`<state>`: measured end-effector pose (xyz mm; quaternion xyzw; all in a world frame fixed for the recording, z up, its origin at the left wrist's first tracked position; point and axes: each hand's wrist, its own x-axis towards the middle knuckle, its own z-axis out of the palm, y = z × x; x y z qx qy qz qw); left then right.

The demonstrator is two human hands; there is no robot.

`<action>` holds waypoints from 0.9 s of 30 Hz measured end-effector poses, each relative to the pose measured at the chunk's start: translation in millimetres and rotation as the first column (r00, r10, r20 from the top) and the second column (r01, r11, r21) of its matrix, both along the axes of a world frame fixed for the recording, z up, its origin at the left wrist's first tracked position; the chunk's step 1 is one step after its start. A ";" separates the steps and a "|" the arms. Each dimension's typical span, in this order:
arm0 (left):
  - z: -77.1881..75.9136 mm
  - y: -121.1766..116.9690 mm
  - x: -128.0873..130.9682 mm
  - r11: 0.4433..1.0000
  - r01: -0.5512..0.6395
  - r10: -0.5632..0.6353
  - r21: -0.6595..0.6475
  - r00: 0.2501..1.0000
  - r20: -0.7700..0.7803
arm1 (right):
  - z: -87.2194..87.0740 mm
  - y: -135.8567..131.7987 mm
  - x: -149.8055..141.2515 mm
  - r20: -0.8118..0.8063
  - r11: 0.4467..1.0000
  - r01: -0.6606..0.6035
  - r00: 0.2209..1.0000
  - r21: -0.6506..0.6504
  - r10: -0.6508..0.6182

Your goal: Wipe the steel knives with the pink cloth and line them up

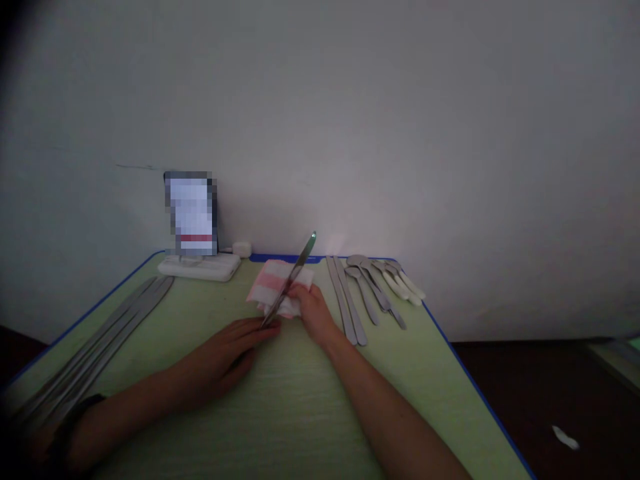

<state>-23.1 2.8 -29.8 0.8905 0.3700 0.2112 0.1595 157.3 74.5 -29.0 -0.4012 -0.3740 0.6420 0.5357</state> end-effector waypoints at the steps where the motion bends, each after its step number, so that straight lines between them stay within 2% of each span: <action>1: -0.3 -0.1 0.1 1.000 -0.005 0.005 0.004 1.000 0.005 | -1.3 0.4 0.2 0.009 1.000 -0.005 1.000 0.008 0.005; 7: 1.3 0.0 1.3 1.000 0.000 0.000 0.004 1.000 0.005 | -1.6 0.1 -0.6 0.059 0.998 -0.041 0.998 0.045 0.038; 12: 2.9 0.4 1.9 1.000 0.003 -0.003 -0.005 1.000 -0.016 | 6.8 -5.2 -2.1 0.213 0.984 -0.097 0.975 0.146 0.064; 18: 3.2 1.5 1.8 1.000 0.025 -0.025 0.012 0.998 -0.054 | 5.2 -5.5 -2.0 0.312 0.985 -0.037 0.950 0.170 -0.018; 23: 2.4 1.3 2.3 1.000 0.019 -0.017 0.021 0.997 -0.078 | 4.5 -3.6 -3.0 0.203 0.988 0.027 0.977 0.149 -0.058; 27: 2.9 0.0 3.1 1.000 -0.008 0.009 0.014 0.997 -0.082 | 10.8 -2.8 -1.9 -0.062 0.998 -0.031 0.997 0.049 0.034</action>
